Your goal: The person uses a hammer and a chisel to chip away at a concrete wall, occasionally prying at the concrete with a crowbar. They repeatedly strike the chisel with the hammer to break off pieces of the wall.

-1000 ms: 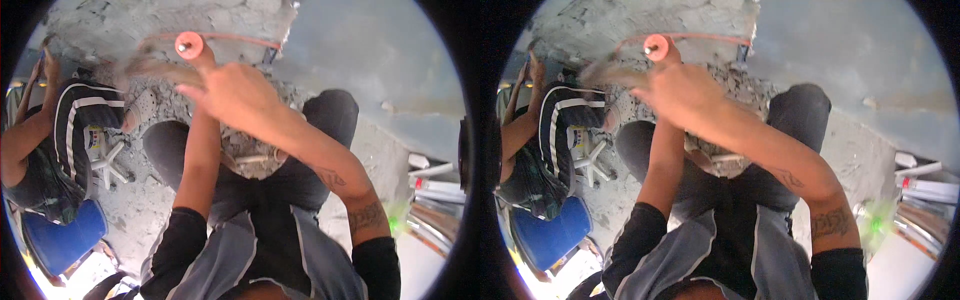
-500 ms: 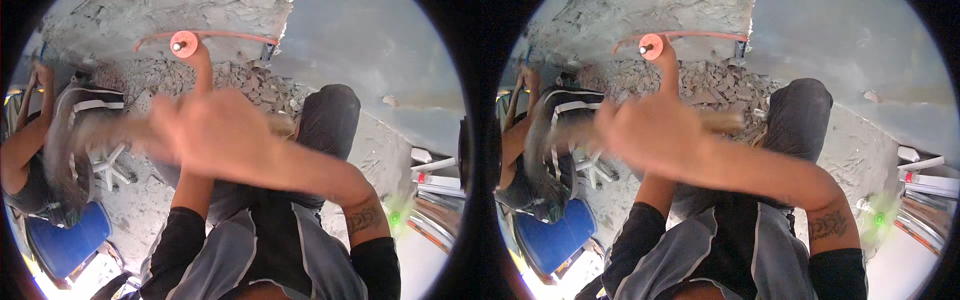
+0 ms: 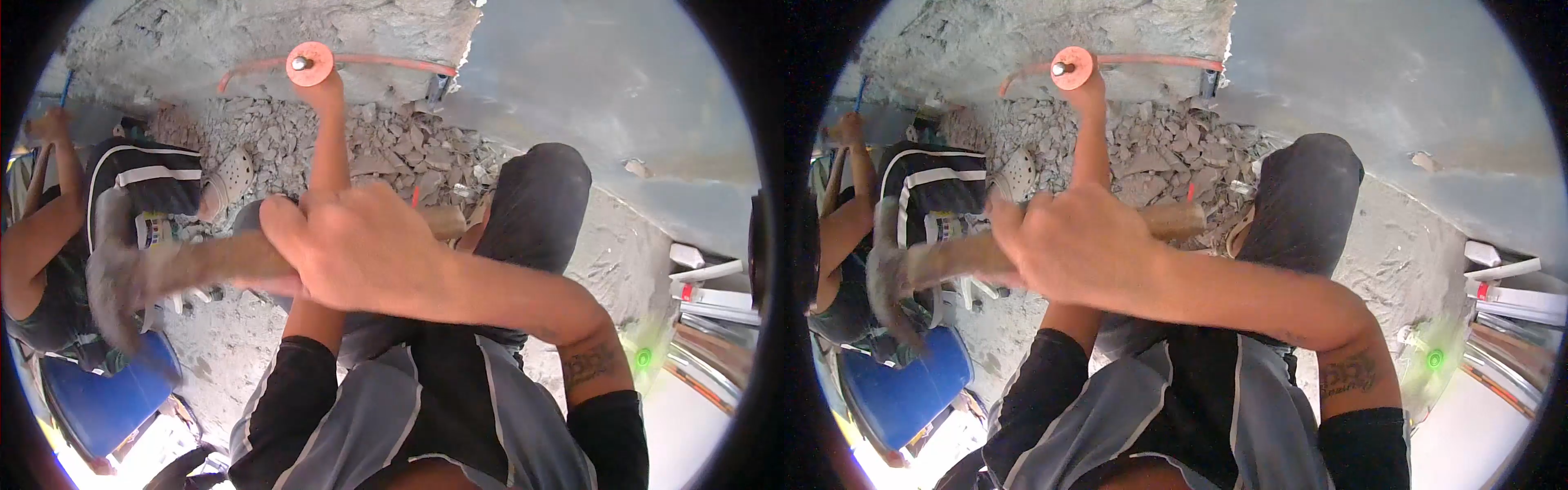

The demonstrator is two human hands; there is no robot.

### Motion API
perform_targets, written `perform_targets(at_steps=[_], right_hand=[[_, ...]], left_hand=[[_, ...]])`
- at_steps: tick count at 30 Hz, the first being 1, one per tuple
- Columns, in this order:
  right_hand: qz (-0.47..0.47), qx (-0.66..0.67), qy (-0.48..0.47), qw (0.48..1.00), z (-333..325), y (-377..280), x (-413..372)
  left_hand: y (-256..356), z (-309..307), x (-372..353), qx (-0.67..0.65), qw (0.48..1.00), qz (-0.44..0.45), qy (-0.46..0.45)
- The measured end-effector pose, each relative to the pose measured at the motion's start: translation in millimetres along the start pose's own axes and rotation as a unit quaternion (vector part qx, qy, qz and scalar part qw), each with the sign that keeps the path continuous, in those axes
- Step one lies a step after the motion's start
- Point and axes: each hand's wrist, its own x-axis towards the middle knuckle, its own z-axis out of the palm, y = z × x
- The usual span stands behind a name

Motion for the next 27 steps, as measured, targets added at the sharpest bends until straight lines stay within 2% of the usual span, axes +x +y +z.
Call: perform_targets(at_steps=[2, 3, 4, 5, 6, 7, 8, 9, 10, 12, 13, 14, 15, 16, 17, 18, 19, 20, 21, 22, 23, 24, 26, 27], right_hand=[[0.010, 0.039, 0.048, 0.998, -17, -4, 0], [0.021, 0.059, 0.033, 0.997, -17, 6, -3], [0.015, 0.060, 0.034, 0.998, -15, 19, -7], [0.043, 0.070, 0.041, 0.996, -11, 34, -12], [0.070, 0.080, 0.046, 0.993, -5, 49, -18], [0.109, 0.100, 0.037, 0.988, 1, 68, -25], [0.147, 0.120, 0.025, 0.982, 8, 85, -33], [0.218, 0.137, -0.012, 0.966, 12, 98, -41], [0.284, 0.150, -0.055, 0.945, 16, 110, -49], [0.309, 0.166, -0.070, 0.934, 27, 130, -66], [0.292, 0.167, -0.092, 0.937, 23, 132, -70], [0.389, 0.316, -0.100, 0.860, 18, 133, -72], [0.476, 0.447, -0.103, 0.750, 14, 131, -72], [0.470, 0.444, -0.117, 0.754, 10, 128, -71], [0.511, 0.500, -0.072, 0.696, 2, 124, -68], [0.548, 0.551, -0.023, 0.629, -3, 125, -66], [0.546, 0.549, -0.029, 0.632, -7, 131, -67], [0.539, 0.598, -0.002, 0.592, -10, 141, -71], [0.530, 0.646, 0.027, 0.549, -11, 149, -73], [0.527, 0.646, 0.026, 0.551, -12, 153, -73], [0.527, 0.665, 0.035, 0.528, -13, 157, -72], [0.527, 0.684, 0.044, 0.503, -13, 160, -71], [0.529, 0.692, 0.043, 0.489, -9, 160, -69], [0.531, 0.701, 0.043, 0.475, -6, 160, -67]], left_hand=[[-11, -21, 23, -0.005, 0.996, -0.006, -0.093], [-10, -30, 28, -0.004, 0.997, -0.044, -0.070], [-12, -39, 31, -0.003, 0.997, -0.040, -0.065], [-14, -51, 29, 0.127, 0.990, 0.039, -0.053], [-24, -61, 26, 0.257, 0.959, 0.115, -0.038], [-29, -65, 27, 0.144, 0.989, 0.013, -0.014], [-35, -67, 28, 0.150, 0.989, 0.012, -0.004], [-35, -70, 29, 0.012, 0.996, -0.093, -0.003], [-36, -74, 28, -0.128, 0.973, -0.193, 0.007], [-36, -63, 23, -0.151, 0.969, -0.177, 0.084], [-32, -59, 19, -0.160, 0.966, -0.167, 0.114], [-27, -55, 16, -0.169, 0.963, -0.156, 0.143], [-18, -46, 18, -0.168, 0.964, -0.125, 0.162], [-11, -43, 23, -0.166, 0.965, -0.097, 0.179], [-3, -47, 31, -0.163, 0.963, -0.095, 0.193], [5, -50, 36, -0.116, 0.974, -0.095, 0.170], [16, -52, 42, -0.069, 0.983, -0.097, 0.143], [26, -54, 51, -0.069, 0.982, -0.097, 0.147], [37, -54, 61, -0.049, 0.989, -0.049, 0.129], [50, -53, 72, -0.030, 0.994, 0.000, 0.109], [69, -50, 79, -0.061, 0.993, -0.035, 0.091], [74, -44, 88, -0.062, 0.993, -0.034, 0.092], [70, -32, 104, -0.154, 0.983, -0.079, -0.057], [59, -21, 105, -0.151, 0.984, -0.076, -0.058]])
